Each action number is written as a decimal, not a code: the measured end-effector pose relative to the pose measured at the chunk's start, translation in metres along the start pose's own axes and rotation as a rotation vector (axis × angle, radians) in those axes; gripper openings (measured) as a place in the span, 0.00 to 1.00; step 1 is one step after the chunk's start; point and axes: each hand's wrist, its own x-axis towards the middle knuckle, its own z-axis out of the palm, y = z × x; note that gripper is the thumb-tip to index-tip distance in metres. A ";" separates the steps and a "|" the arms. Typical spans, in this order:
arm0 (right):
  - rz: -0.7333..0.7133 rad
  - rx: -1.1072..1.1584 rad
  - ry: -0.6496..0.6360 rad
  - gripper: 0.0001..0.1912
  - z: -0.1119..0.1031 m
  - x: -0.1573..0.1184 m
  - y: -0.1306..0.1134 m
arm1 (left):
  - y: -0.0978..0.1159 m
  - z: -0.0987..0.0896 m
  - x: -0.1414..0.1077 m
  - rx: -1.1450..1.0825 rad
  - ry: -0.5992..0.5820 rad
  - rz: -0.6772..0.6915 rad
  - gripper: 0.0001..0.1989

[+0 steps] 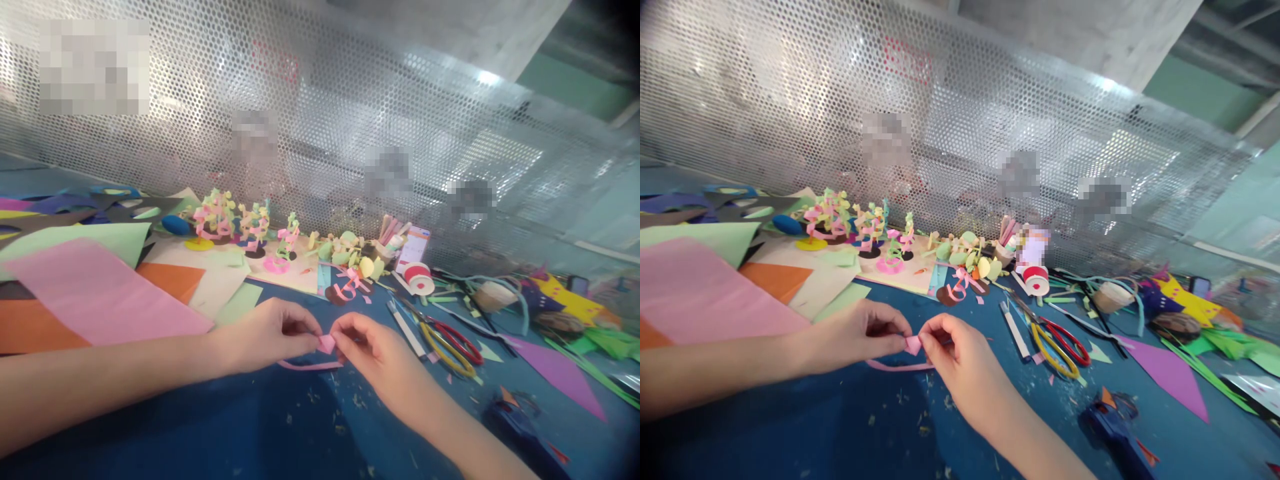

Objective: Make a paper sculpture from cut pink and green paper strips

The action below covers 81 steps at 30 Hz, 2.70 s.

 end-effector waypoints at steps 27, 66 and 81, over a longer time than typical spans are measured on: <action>0.118 0.194 0.022 0.08 0.008 -0.001 -0.004 | 0.007 -0.003 -0.001 0.098 0.030 -0.055 0.19; 0.067 0.348 0.029 0.11 0.006 0.004 0.003 | 0.003 0.000 -0.001 -0.004 0.004 0.008 0.20; 0.042 0.214 0.040 0.08 0.012 -0.001 -0.001 | -0.002 0.003 -0.001 -0.126 0.023 0.018 0.12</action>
